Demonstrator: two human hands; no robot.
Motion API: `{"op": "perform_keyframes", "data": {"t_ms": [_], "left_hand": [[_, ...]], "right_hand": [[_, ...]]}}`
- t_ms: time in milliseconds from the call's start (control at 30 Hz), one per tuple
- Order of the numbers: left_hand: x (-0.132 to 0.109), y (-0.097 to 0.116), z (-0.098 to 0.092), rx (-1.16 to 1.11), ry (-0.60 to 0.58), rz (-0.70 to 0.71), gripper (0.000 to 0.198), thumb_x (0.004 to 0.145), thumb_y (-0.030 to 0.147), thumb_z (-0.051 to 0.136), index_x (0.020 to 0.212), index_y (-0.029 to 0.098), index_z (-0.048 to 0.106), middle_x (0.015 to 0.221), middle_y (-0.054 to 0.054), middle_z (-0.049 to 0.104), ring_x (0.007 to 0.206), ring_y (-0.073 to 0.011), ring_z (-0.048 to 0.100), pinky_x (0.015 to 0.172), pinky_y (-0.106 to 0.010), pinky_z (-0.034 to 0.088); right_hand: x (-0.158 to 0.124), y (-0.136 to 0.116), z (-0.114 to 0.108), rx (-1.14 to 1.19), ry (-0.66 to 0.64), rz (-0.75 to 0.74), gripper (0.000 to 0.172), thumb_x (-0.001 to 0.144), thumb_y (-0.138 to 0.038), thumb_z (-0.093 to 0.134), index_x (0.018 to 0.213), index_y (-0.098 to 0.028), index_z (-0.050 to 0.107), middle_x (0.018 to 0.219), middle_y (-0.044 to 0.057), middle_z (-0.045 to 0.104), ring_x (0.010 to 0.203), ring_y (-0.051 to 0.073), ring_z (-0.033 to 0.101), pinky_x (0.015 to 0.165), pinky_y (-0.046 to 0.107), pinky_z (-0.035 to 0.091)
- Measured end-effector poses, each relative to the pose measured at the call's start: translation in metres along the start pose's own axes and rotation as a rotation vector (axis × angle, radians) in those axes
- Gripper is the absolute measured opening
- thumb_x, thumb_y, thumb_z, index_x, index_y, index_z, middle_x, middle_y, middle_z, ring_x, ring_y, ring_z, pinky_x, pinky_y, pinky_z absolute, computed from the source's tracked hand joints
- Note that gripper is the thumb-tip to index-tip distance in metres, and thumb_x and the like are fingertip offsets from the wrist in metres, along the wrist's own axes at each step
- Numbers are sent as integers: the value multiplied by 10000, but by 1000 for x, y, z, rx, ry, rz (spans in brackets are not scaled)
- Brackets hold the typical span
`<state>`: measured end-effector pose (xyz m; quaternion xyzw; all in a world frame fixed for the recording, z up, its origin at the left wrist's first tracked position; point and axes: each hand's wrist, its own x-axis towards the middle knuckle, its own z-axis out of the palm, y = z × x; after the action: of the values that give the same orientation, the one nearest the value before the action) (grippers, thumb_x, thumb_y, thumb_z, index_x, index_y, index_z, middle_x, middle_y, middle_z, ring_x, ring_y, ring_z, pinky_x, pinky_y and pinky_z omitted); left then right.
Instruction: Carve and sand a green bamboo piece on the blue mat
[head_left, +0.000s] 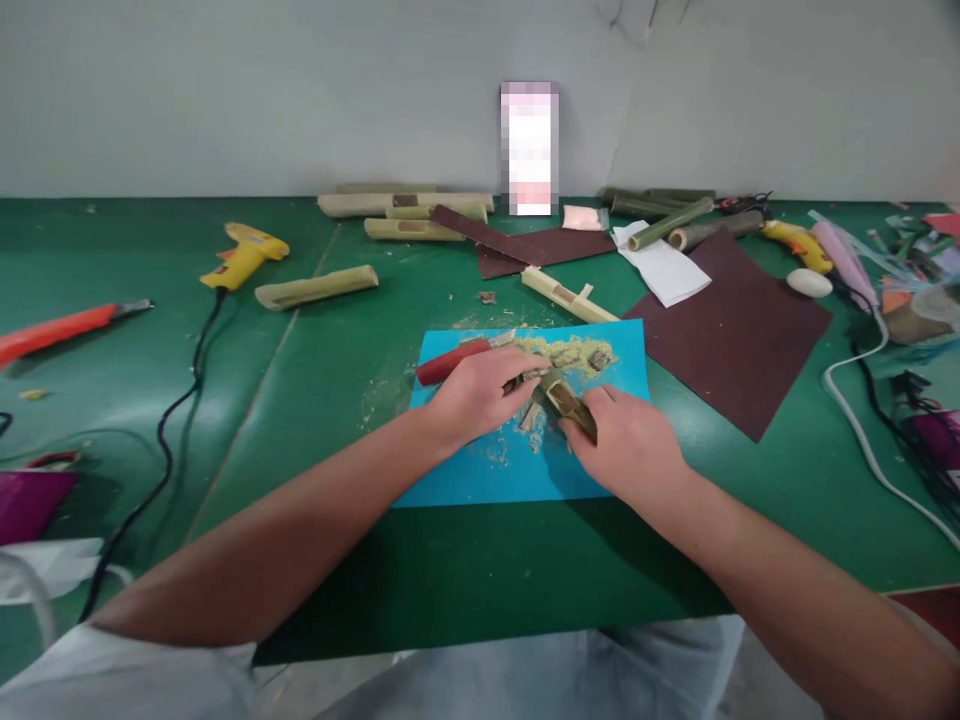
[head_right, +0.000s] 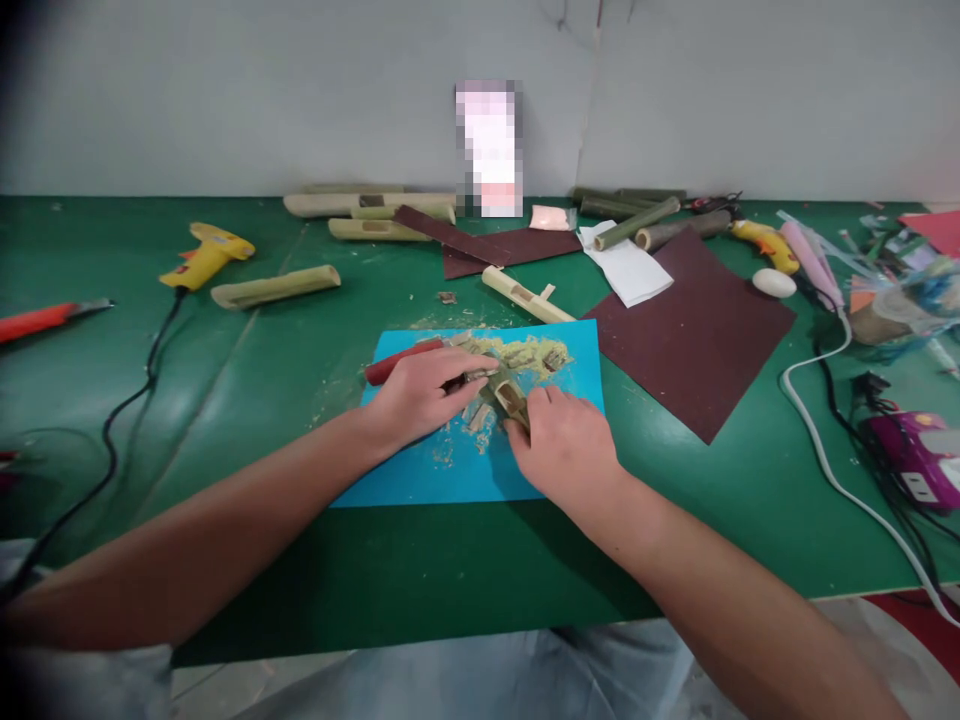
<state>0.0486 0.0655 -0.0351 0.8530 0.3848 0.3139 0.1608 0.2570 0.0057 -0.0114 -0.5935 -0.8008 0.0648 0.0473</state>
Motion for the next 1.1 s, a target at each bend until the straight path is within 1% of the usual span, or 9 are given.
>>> {"op": "perform_keyframes", "data": {"t_ms": [67,200,267,333,400,567,733,833,1100], "left_hand": [[0,4,-3,-76,2,-94,205,925,232,605,1083,188,728,1023,-41,758,922,-172,706,826,-276,559],[2,14,-7,-233,28,-336,157,907,272,627,971,204,754,840,-13,750,679,-124,658,646,-238,538],[4,16,-7,-293,76,-393,142,889,268,640,932,202,758,827,-16,742,680,-125,648,645,-244,536],[6,15,-7,-322,140,-392,125,863,269,663,895,199,762,885,-30,740,786,-145,663,723,-266,548],[7,14,-7,-362,193,-393,124,846,275,676,874,188,759,910,-43,730,809,-147,659,717,-267,546],[7,16,-6,-606,132,-560,173,884,293,626,942,156,715,614,-10,663,474,-94,545,435,-216,441],[8,21,-3,-801,151,-582,120,872,260,629,924,165,577,848,-78,751,481,-110,637,386,-213,427],[8,20,-2,-826,150,-577,130,867,254,635,918,167,553,861,-81,752,484,-108,641,400,-215,434],[6,17,-1,-773,157,-620,129,861,259,658,930,163,608,687,-23,690,465,-83,564,383,-190,409]], "right_hand": [[0,0,0,1,0,2,237,949,-405,534,891,-184,599,850,57,646,756,199,599,589,330,264],[-1,1,0,7,1,8,225,948,-395,540,883,-186,596,855,54,646,759,192,594,592,326,270],[-1,1,0,9,1,12,226,947,-397,543,880,-188,595,855,54,646,757,190,592,592,324,271],[-1,1,0,12,-5,12,229,947,-401,544,882,-188,596,858,55,647,757,190,592,592,322,271],[-1,1,-1,20,-13,5,231,948,-403,544,886,-187,596,862,56,649,757,189,591,591,321,271],[-1,2,-2,28,-4,-4,227,949,-394,542,880,-185,592,870,60,653,766,190,595,595,319,279],[-1,2,-2,30,-15,-7,226,950,-397,544,887,-186,594,878,61,654,775,194,597,598,317,280],[-1,1,-3,26,-20,-3,223,947,-396,551,893,-185,598,877,58,651,776,194,597,594,322,275],[-1,2,-1,25,-12,1,225,942,-397,562,881,-183,597,866,47,649,763,187,596,582,326,252]]}}
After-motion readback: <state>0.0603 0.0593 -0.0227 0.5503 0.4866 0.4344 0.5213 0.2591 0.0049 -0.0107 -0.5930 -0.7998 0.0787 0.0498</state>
